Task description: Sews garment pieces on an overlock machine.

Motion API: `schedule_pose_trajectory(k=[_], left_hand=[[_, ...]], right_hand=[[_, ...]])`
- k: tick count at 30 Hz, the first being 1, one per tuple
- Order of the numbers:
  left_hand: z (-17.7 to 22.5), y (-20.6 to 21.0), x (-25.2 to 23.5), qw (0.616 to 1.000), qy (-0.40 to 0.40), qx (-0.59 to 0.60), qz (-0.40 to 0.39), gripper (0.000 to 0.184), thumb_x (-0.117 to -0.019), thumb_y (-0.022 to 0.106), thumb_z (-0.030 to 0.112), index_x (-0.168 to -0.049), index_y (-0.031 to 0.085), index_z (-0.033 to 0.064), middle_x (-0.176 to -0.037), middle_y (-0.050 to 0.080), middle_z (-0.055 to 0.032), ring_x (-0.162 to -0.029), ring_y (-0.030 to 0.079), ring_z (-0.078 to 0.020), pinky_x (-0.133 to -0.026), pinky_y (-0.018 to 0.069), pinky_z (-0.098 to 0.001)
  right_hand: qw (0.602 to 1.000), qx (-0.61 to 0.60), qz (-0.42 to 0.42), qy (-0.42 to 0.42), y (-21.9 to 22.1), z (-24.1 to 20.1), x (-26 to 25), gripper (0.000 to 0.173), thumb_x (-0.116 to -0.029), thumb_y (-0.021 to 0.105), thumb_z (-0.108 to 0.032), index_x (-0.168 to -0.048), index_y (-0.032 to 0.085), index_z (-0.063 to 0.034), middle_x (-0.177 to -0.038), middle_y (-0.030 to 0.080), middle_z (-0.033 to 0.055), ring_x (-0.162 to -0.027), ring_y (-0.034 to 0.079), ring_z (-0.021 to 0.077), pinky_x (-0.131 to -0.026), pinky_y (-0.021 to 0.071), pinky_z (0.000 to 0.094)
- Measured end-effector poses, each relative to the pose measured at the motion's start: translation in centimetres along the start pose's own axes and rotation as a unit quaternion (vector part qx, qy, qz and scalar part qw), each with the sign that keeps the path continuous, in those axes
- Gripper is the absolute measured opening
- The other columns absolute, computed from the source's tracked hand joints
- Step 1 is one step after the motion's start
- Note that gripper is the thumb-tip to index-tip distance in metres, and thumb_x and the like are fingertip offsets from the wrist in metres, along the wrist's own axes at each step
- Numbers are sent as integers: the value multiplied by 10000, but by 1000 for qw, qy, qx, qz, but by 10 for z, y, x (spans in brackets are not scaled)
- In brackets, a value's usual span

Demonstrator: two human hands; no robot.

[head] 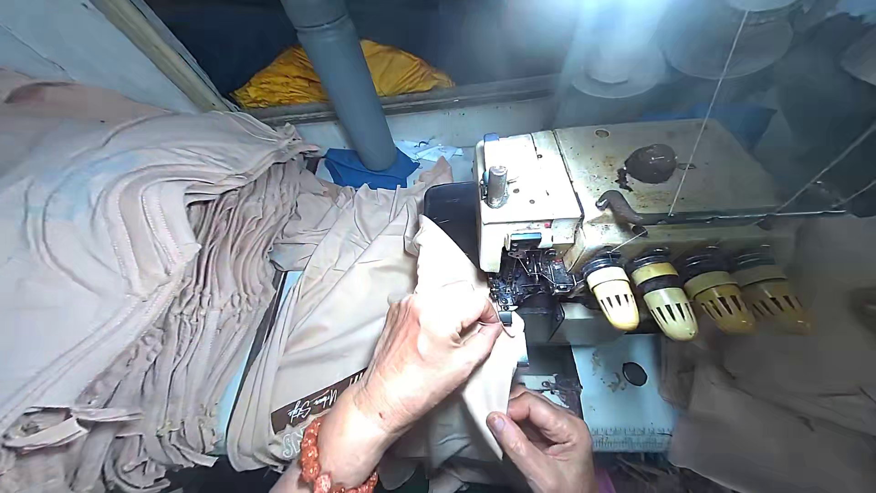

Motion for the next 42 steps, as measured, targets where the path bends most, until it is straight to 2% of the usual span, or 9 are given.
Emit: schedule_pose_trajectory(k=[9, 13, 15, 17, 22, 26, 31, 39, 42], left_hand=[[9, 2, 10, 999, 27, -37, 20, 197, -949, 644, 289, -812, 751, 195, -721, 595, 106, -642, 573, 6, -528, 440, -189], [12, 6, 11, 996, 30, -65, 49, 172, -936, 658, 282, -813, 728, 184, -737, 603, 82, -652, 588, -30, -533, 456, -215], [14, 8, 12, 994, 71, -70, 48, 145, -955, 644, 208, -854, 724, 142, -851, 644, 19, -764, 614, -102, -644, 497, -265], [13, 9, 14, 991, 98, -83, 48, 138, -958, 642, 168, -878, 747, 126, -895, 665, -13, -798, 621, -142, -702, 496, -307], [11, 9, 20, 986, 105, -117, 49, 186, -983, 639, 251, -936, 791, 156, -897, 679, -9, -799, 614, -154, -685, 475, -323], [9, 15, 17, 989, 65, -102, 83, 185, -964, 655, 269, -887, 771, 148, -947, 698, -12, -873, 649, -150, -750, 514, -327], [15, 22, 13, 985, 44, -124, 111, 215, -951, 662, 269, -824, 722, 106, -943, 700, -45, -823, 656, -173, -700, 521, -322], [5, 14, 13, 987, 73, -116, 82, 238, -978, 589, 179, -1009, 798, 68, -1090, 753, -97, -974, 717, -220, -823, 579, -365], [-12, 9, -9, 988, 63, -120, 71, 208, -963, 608, 177, -877, 768, 76, -1044, 737, -91, -927, 694, -239, -786, 552, -403]], right_hand=[[999, -4, -24, 25, 3, -2, 0, 211, -932, 674, -62, -747, 667, 39, -717, 667, 25, -722, 614, -37, -681, 508, 117], [999, -15, -27, 41, 3, -3, 1, 229, -930, 665, -58, -720, 644, 31, -662, 626, 4, -648, 565, -57, -612, 468, 104], [995, -43, -21, 86, 3, -7, 3, 97, -910, 679, -23, -824, 635, -11, -670, 632, -45, -612, 563, -67, -570, 469, 109], [989, -71, -16, 129, 3, -10, 5, 149, -886, 677, 25, -944, 580, -73, -690, 650, -79, -600, 589, -53, -555, 488, 131], [984, -87, -9, 152, -1, -14, 4, 208, -872, 661, 52, -960, 551, -101, -637, 576, -111, -555, 526, -62, -518, 431, 119], [983, -104, -1, 148, -4, -18, 0, 238, -863, 662, 62, -970, 542, -114, -651, 590, -114, -567, 544, -62, -524, 444, 119], [981, -124, 5, 150, -13, -22, -3, 277, -830, 668, 74, -959, 539, -135, -670, 602, -111, -569, 558, -54, -524, 462, 122], [987, -111, 8, 119, -22, -26, -20, 266, -803, 673, 45, -920, 541, -154, -675, 573, -118, -573, 542, -55, -519, 455, 116], [994, -65, 19, 87, -19, -24, -39, 226, -798, 680, 12, -869, 538, -149, -669, 558, -112, -561, 528, -55, -508, 447, 106]])
Point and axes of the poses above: each hand's wrist, its own x-axis away from the middle knuckle, its own y-axis out of the palm, z = x × y, the point moved 2 cm from there along -x, towards the middle knuckle
